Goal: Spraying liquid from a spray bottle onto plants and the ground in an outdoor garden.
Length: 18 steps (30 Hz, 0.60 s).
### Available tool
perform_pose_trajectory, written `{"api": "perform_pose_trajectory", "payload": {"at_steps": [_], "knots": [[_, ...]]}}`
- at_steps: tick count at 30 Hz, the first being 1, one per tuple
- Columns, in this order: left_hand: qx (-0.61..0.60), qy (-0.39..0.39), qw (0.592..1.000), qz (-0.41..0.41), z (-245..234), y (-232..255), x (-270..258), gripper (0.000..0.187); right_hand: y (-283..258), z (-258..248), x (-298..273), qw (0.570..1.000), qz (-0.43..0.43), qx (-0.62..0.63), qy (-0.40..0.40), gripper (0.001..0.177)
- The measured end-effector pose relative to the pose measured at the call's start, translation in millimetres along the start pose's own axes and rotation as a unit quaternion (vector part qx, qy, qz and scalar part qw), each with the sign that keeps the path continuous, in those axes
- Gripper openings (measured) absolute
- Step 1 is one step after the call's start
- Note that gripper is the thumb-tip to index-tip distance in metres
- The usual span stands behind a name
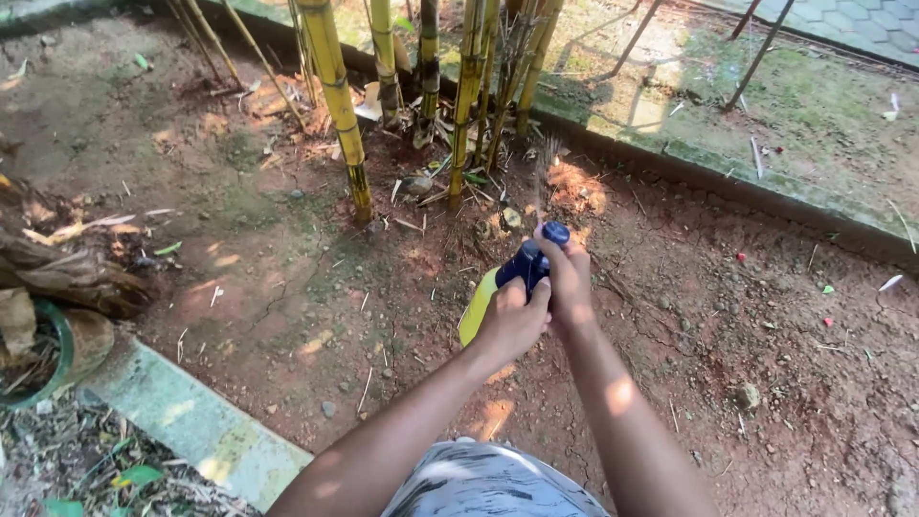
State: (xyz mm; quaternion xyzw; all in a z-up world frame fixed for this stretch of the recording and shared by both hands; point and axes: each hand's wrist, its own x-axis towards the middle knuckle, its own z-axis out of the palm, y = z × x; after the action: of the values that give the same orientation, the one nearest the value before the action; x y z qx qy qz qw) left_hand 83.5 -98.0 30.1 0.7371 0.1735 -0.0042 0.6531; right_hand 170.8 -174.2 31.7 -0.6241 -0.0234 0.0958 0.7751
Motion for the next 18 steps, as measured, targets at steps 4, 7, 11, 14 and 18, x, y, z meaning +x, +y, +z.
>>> {"api": "perform_pose_trajectory", "payload": {"at_steps": [4,7,11,14,18], "knots": [[0.033,0.004,0.999,-0.005,2,11,-3,0.047,-1,-4,-1,1.0,-0.007,0.002,-0.025,0.02],[0.026,0.006,1.0,0.006,1,11,-5,0.046,2,-6,2,0.998,-0.019,0.033,-0.04,0.021],[0.034,0.009,0.999,0.017,5,8,-3,0.045,1,-8,1,0.999,-0.026,0.017,-0.033,0.019],[0.033,0.028,0.999,0.025,3,3,-5,0.045,9,-7,3,0.998,-0.034,0.029,-0.052,0.017],[0.054,0.045,0.997,0.037,2,2,-1,0.049,19,-12,18,0.995,-0.04,0.049,-0.082,0.018]]}}
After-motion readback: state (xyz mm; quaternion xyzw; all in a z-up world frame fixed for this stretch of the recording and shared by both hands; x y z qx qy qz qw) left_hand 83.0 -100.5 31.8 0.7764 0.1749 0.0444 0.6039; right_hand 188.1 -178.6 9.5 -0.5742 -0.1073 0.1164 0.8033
